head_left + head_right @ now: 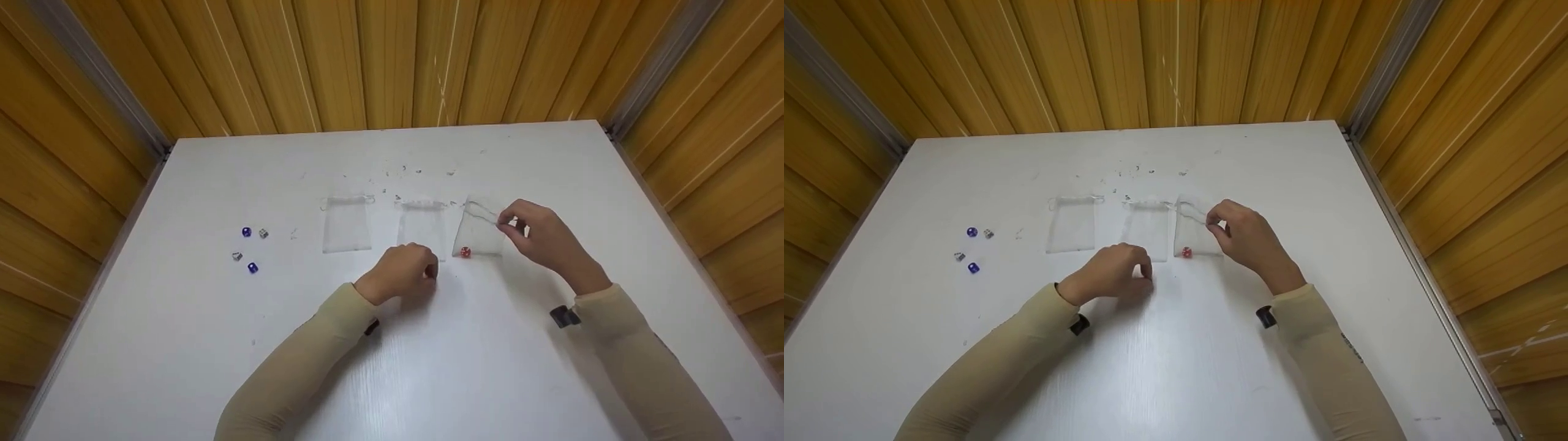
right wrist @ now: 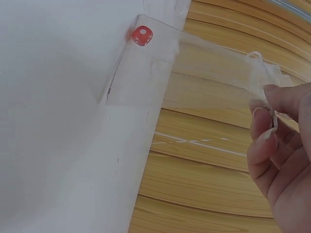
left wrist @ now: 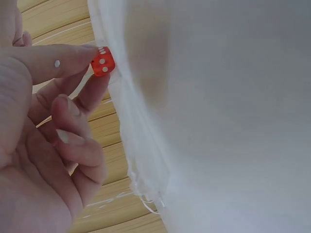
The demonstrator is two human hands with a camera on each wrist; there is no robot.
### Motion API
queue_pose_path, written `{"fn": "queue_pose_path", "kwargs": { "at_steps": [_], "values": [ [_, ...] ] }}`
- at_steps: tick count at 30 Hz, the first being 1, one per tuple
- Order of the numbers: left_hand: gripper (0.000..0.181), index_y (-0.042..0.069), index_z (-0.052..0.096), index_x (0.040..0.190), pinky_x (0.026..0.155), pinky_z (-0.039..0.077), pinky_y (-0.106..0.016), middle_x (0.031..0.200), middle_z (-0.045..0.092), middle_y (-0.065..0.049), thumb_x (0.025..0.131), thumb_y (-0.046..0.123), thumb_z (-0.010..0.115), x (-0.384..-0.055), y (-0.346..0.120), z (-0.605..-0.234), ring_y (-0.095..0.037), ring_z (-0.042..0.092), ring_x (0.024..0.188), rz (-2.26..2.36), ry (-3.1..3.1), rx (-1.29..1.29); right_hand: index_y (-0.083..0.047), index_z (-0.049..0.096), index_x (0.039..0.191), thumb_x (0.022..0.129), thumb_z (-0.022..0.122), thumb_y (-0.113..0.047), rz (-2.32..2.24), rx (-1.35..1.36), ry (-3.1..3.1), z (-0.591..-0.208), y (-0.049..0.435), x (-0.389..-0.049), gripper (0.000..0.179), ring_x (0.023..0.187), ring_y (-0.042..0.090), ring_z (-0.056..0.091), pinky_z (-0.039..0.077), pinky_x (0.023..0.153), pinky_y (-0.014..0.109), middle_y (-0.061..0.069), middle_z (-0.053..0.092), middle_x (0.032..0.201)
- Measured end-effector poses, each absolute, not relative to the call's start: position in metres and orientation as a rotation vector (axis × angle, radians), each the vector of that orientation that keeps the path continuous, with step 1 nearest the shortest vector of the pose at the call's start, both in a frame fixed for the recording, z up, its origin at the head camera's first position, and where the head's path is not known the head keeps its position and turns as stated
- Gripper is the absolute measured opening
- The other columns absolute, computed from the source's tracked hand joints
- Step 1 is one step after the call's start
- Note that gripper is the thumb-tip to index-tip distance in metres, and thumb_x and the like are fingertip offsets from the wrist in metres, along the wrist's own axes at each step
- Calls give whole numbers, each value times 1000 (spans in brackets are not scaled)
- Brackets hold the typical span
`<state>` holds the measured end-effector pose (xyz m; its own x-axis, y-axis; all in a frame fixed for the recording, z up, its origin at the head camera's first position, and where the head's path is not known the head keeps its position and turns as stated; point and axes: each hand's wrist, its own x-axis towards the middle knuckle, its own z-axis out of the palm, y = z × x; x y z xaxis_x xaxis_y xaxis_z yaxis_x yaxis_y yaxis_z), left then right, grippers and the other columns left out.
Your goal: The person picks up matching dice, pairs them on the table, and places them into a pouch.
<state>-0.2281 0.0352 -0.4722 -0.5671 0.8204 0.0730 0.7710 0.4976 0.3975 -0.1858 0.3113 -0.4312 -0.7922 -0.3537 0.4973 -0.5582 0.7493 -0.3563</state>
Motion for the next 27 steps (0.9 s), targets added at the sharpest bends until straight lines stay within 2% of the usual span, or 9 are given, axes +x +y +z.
{"fn": "queue_pose_path", "kwargs": {
  "at_steps": [14, 21, 27],
  "values": [
    [6, 12, 75, 89, 73, 51, -28, 90, 68, 3, 89, 17, 72, -232, 63, -440, -12, 65, 86, 1188, 2765, 1416, -3, 66, 94, 83, 73, 8, 705, 684, -2547, -433, 312, -186, 17, 67, 10, 56, 46, 59, 25, 5, 66, 88],
    [7, 8, 74, 91, 75, 49, -21, 91, 69, 0, 91, 14, 70, -236, 82, -423, -12, 65, 86, 1411, 2757, 1542, -3, 66, 93, 83, 73, 9, 717, 686, -2550, -433, 311, -187, 17, 67, 11, 56, 49, 57, 33, 6, 66, 87],
    [9, 8, 75, 95, 80, 47, -17, 94, 70, 0, 92, 16, 70, -239, 99, -411, -11, 65, 90, 1442, 2784, 1500, -3, 67, 93, 83, 72, 10, 733, 703, -2548, -431, 310, -187, 17, 68, 12, 57, 50, 60, 34, 7, 67, 88]
  ]
}}
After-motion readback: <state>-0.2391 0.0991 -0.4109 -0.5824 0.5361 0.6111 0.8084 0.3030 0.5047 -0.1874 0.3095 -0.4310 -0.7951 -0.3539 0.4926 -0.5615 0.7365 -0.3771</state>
